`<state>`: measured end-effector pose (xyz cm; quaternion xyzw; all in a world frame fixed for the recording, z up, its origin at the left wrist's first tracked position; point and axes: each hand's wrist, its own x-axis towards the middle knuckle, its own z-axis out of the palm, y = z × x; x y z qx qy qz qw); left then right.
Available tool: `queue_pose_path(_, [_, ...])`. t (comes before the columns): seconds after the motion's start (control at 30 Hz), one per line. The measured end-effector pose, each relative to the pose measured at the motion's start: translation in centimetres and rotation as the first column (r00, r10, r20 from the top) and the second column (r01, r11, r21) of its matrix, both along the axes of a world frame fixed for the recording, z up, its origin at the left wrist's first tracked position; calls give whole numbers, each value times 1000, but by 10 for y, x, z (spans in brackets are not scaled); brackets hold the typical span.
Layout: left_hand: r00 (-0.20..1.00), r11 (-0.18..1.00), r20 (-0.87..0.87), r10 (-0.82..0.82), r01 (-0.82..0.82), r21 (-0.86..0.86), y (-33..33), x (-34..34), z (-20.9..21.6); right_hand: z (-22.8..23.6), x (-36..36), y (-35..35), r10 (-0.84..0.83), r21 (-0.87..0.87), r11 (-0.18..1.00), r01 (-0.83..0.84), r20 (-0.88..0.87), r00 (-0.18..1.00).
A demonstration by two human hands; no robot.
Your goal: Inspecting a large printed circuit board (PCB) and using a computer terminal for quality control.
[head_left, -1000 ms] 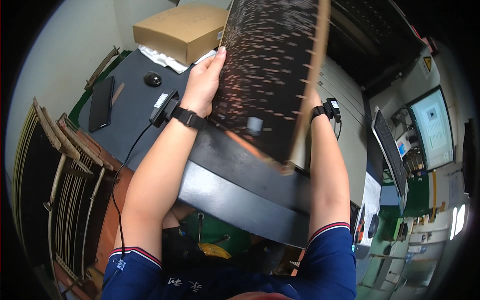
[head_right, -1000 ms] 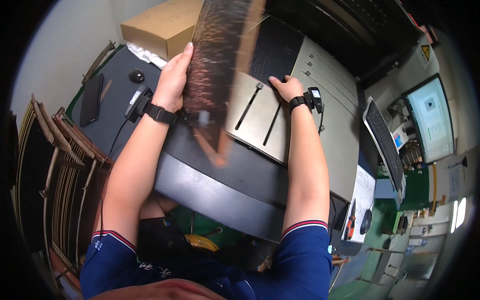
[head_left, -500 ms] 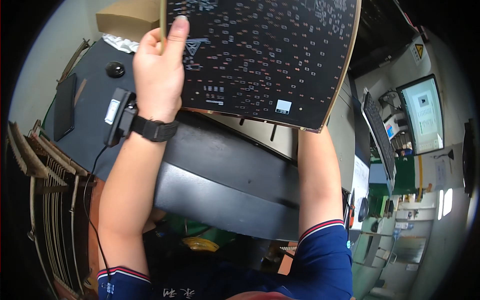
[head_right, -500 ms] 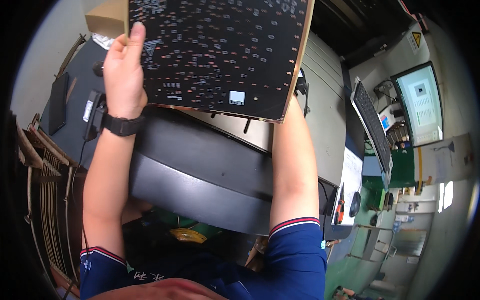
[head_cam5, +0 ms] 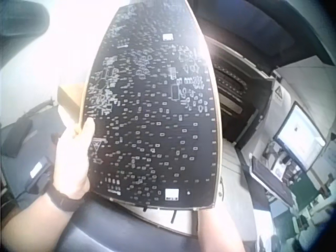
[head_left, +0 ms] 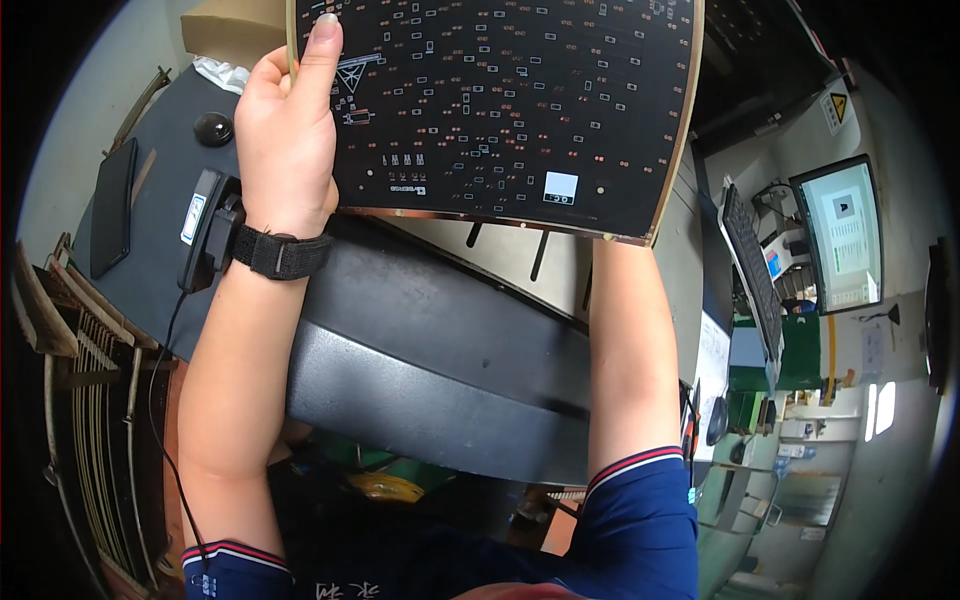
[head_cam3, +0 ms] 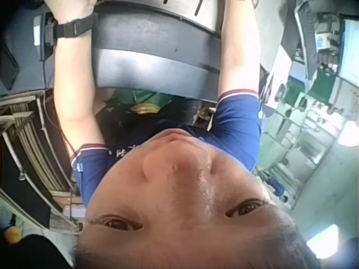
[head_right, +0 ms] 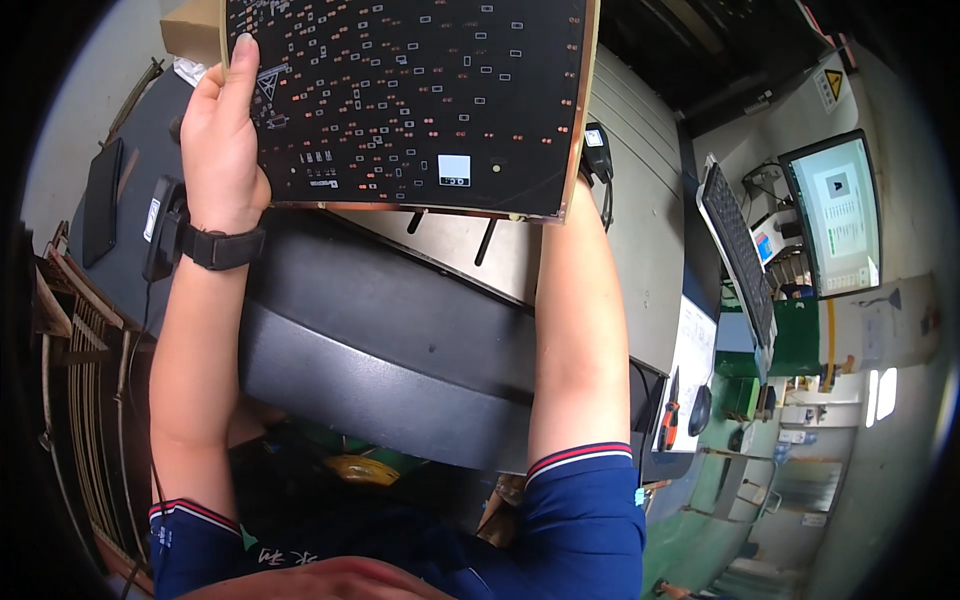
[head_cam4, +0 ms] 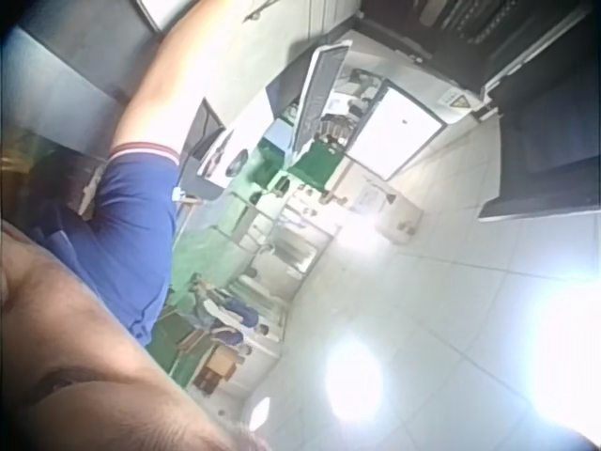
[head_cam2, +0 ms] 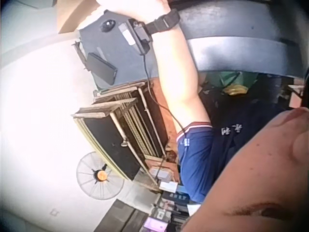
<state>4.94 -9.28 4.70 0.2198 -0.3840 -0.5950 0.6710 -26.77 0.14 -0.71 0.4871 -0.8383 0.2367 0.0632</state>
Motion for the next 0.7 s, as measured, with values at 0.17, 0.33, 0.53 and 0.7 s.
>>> queue_pose_path(0.17, [1000,1000,15,9,-9,-1,-2,-1,-3,2,0,-1,2,6,1000,-2,-5,1000])
queue_pose_path(0.33, [998,1000,66,19,-19,5,-2,1,-4,1,3,-5,10,7,1000,-10,0,1000])
queue_pose_path(0.53, [997,999,80,-20,23,-30,-3,1,-5,3,4,-4,9,1,1000,-9,3,1000])
queue_pose_path(0.7, [995,1000,98,3,-1,-19,-3,2,-6,5,4,-2,14,2,1000,-14,6,1000])
